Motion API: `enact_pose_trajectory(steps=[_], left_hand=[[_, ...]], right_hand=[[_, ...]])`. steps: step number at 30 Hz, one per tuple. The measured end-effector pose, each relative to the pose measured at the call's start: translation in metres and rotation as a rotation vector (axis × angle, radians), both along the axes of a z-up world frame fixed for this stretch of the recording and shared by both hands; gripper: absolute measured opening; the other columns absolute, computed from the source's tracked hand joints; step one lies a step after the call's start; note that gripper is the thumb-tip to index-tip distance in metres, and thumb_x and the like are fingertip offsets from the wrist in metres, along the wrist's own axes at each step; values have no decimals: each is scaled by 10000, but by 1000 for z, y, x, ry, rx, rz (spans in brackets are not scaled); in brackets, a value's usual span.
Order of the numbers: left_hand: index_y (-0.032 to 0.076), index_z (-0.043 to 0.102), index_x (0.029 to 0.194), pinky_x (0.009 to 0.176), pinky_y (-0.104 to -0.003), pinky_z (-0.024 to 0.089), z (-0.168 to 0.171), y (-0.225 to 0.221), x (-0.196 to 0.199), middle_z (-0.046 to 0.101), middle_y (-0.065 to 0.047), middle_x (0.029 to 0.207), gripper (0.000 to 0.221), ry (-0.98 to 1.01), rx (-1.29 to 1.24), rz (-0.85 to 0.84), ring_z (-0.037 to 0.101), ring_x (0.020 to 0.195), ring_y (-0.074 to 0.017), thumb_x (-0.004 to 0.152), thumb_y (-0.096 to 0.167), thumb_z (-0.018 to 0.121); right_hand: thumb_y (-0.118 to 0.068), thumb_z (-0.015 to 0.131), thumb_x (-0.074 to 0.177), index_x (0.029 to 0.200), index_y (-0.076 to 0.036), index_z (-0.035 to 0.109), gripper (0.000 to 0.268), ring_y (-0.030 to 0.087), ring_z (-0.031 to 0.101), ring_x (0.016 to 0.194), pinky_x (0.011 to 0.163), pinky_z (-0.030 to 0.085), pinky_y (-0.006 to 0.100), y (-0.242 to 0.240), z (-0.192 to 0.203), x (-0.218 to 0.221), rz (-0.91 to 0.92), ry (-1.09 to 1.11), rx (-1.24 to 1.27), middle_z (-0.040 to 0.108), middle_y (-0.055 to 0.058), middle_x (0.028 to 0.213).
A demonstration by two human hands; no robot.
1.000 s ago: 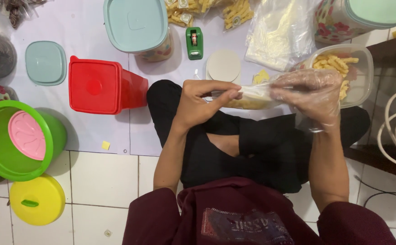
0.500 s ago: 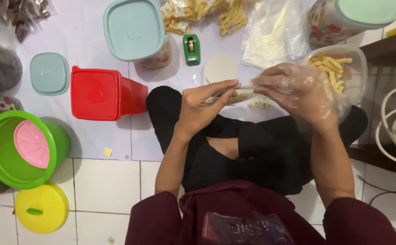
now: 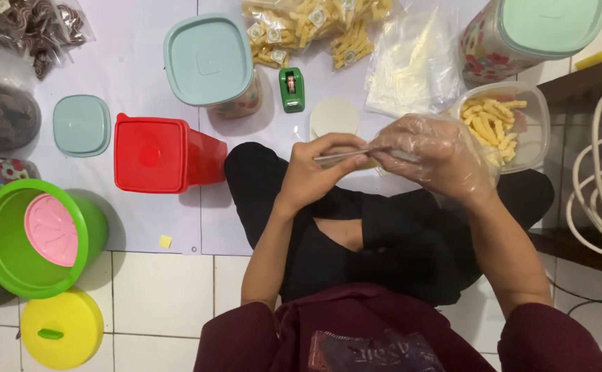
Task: Packing snacks from a large container into small plastic bags and weighing them on a digital scale.
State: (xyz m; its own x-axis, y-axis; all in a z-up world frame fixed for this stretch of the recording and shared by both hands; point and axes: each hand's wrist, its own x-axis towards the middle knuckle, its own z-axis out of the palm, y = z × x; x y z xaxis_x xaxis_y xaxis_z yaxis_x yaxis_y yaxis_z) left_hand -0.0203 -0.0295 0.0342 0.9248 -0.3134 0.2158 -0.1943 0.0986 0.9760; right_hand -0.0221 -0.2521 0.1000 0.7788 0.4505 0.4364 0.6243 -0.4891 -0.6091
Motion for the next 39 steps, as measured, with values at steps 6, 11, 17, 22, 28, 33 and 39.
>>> enact_pose_trajectory(steps=[6,11,17,22,28,33,39], left_hand=[[87,751,1161,794,-270,627,3,-1,-3,804,-137,889,310,249,-26,-19,761,824,-148,860,65,823],[111,698,1281,791,-259,648,6,-5,-4,800,-152,933,491,412,-54,45,766,800,-145,821,111,870],[110,675,1313,815,-264,636,10,1,-4,803,-134,986,433,321,-60,36,752,834,-120,903,148,810],[100,694,1279,842,-283,638,1,-1,-4,799,-144,1027,371,319,-53,1,768,881,-154,920,122,788],[103,682,1303,898,-308,627,-22,-4,3,764,-122,1154,458,391,8,-15,732,961,-143,881,191,836],[52,770,1124,801,-329,613,-24,-4,4,771,-127,987,383,573,-79,-100,694,846,-144,904,363,802],[-16,768,1077,680,-275,608,-23,1,0,745,-112,789,387,598,-82,-50,660,702,-94,939,345,761]], right_hand=[[-127,764,978,938,-103,780,49,282,690,783,676,538,385,-2,-11,3,17,-307,-169,739,80,911],[-210,635,1064,922,-127,733,191,253,637,767,672,514,351,5,-18,2,4,-625,-368,696,74,932],[-152,791,917,962,-123,780,54,314,704,850,765,552,411,5,2,4,43,-389,-242,759,103,1063],[-60,823,869,924,-50,797,61,347,734,782,720,567,399,9,-8,-1,-6,36,74,776,136,896],[-111,887,865,979,-79,800,147,295,736,790,750,563,387,1,-34,5,-75,125,63,764,99,874],[-83,874,870,966,-87,799,122,316,744,828,762,571,405,-1,-52,7,-100,145,91,769,105,899],[-59,877,880,946,-60,789,110,329,745,847,775,573,393,1,-47,4,-127,110,67,766,120,901]])
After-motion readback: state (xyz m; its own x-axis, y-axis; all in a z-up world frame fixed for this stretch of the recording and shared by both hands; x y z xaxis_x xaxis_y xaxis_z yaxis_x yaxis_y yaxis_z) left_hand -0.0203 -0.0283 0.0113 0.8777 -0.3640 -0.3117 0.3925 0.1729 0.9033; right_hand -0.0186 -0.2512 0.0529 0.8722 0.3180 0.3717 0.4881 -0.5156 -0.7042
